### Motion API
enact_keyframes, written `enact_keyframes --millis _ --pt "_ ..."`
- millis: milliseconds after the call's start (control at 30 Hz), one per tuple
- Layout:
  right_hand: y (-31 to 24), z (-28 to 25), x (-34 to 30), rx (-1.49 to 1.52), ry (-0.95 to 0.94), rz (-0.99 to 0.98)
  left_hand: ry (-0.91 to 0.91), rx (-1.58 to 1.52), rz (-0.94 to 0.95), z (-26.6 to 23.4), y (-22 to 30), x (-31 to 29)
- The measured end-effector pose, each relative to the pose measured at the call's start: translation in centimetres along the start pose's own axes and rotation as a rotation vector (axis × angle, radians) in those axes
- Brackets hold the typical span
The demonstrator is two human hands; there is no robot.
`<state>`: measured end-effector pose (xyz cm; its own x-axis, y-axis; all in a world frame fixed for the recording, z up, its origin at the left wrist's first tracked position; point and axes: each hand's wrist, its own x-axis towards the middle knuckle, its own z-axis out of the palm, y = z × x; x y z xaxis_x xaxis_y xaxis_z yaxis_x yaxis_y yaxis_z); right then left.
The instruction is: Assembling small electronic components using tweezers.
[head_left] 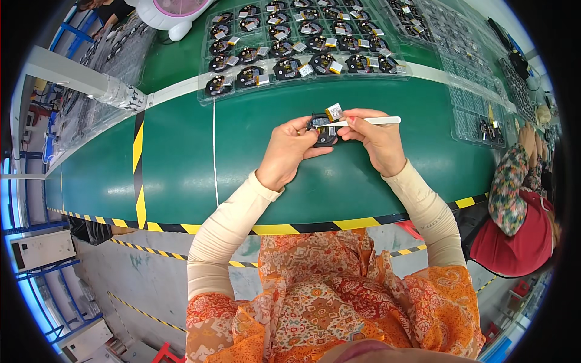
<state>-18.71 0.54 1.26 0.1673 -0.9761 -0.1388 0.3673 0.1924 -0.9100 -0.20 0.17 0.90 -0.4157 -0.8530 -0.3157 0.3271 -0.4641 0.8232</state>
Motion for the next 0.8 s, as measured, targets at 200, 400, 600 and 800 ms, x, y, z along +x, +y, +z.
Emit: enact_keyframes --millis 200,400,600,800 --pt "-0.1 0.7 0.0 0.038 0.035 -0.094 0.038 -0.153 0.054 -0.9 0.1 0.3" --pt "-0.4 1.1 -1.3 -0.099 -0.346 0.199 0.050 -0.238 0.061 -1.3 0.4 0.3" --pt "0.7 1.5 -1.4 -0.252 -0.413 0.366 0.082 -0.148 0.091 -0.8 0.3 0.1" --pt "0.7 1.5 -1.3 -0.243 -0.376 0.353 -0.015 -0.142 0.092 -0.9 0.1 0.0"
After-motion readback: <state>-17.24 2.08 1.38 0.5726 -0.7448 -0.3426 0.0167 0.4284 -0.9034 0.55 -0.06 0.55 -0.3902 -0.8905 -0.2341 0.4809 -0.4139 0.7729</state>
